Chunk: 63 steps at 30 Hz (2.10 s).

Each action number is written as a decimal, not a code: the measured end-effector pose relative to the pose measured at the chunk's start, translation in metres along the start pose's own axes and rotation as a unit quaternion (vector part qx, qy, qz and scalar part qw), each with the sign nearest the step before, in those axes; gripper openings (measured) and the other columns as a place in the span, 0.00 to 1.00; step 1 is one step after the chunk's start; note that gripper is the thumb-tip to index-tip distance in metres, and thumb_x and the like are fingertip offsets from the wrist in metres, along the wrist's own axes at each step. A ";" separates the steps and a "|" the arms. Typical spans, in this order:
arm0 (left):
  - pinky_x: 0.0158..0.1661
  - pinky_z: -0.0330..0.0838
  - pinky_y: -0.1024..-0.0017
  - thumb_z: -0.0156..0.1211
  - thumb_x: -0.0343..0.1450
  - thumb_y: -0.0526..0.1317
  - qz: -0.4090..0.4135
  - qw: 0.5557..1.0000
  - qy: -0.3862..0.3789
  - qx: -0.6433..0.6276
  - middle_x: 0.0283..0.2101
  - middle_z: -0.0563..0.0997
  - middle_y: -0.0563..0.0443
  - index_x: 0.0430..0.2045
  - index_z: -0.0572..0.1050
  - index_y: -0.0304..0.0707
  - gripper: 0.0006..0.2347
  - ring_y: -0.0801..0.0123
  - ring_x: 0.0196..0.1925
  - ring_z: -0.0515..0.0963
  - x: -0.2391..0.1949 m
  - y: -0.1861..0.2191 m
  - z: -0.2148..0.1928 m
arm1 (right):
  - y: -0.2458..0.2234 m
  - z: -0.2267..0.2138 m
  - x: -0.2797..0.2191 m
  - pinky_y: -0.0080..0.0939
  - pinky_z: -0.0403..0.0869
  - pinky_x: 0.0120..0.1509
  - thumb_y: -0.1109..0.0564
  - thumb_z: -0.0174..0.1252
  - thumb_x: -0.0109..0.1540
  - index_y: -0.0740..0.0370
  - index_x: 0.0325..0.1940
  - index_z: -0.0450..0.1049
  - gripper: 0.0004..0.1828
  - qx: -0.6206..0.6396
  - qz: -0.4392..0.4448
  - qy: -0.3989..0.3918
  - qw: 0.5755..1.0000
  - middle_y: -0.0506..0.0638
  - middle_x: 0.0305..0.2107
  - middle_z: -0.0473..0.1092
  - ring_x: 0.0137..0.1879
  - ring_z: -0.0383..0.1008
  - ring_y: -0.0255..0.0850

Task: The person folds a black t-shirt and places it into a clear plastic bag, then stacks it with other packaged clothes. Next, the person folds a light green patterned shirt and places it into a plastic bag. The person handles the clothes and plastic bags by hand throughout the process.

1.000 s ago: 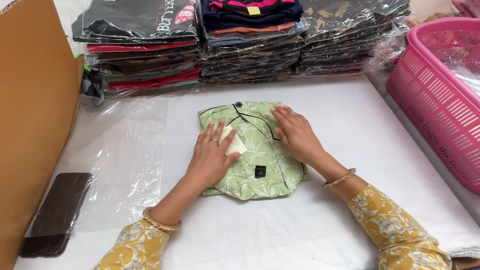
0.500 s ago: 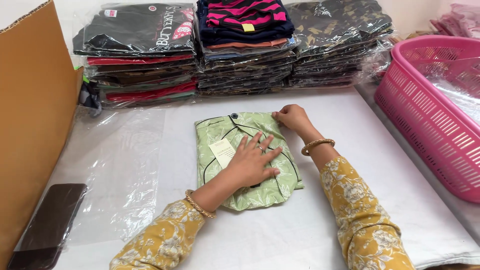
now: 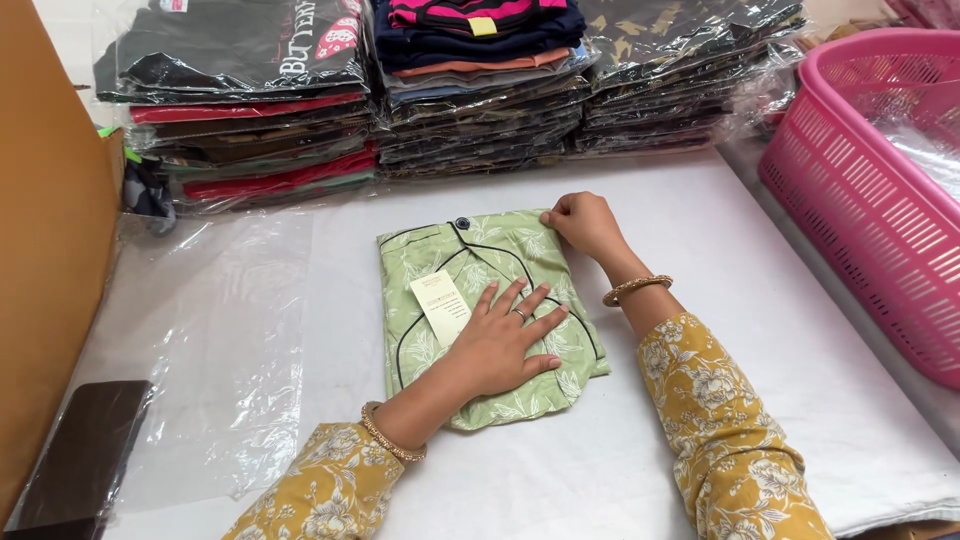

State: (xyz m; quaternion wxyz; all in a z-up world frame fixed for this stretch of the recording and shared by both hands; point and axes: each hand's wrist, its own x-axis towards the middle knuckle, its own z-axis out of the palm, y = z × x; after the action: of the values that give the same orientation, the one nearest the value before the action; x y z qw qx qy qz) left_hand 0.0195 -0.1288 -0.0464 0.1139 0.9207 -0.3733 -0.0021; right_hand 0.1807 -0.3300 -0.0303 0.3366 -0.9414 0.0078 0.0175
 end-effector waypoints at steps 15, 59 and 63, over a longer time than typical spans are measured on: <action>0.73 0.31 0.43 0.44 0.70 0.69 -0.014 1.000 -0.022 -0.006 0.72 0.58 0.42 0.72 0.55 0.53 0.37 0.48 0.77 0.47 0.011 0.011 0.000 | 0.014 0.012 0.007 0.56 0.74 0.45 0.51 0.57 0.66 0.61 0.40 0.78 0.11 -0.170 -0.158 0.125 0.965 0.57 0.36 0.77 0.42 0.77 0.56; 0.75 0.45 0.57 0.33 0.78 0.60 -0.276 0.909 0.149 -0.274 0.79 0.46 0.51 0.73 0.54 0.57 0.27 0.55 0.81 0.47 -0.089 -0.142 -0.039 | -0.003 -0.057 -0.123 0.52 0.39 0.83 0.23 0.28 0.65 0.46 0.80 0.50 0.45 0.142 -0.189 -0.193 0.952 0.50 0.79 0.44 0.84 0.34 0.47; 0.73 0.33 0.52 0.30 0.76 0.60 -0.219 0.961 0.040 -0.163 0.79 0.44 0.56 0.72 0.54 0.63 0.26 0.56 0.81 0.37 -0.113 -0.097 -0.048 | -0.006 -0.023 -0.157 0.60 0.33 0.81 0.26 0.28 0.67 0.44 0.81 0.46 0.42 -0.087 -0.293 -0.193 0.932 0.50 0.79 0.39 0.84 0.28 0.48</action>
State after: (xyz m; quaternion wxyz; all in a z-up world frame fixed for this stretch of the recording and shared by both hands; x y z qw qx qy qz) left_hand 0.0092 0.0265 -0.0290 0.2741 0.9482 -0.1522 -0.0513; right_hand 0.0250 -0.3396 -0.0029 0.2390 -0.9059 -0.3352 0.0998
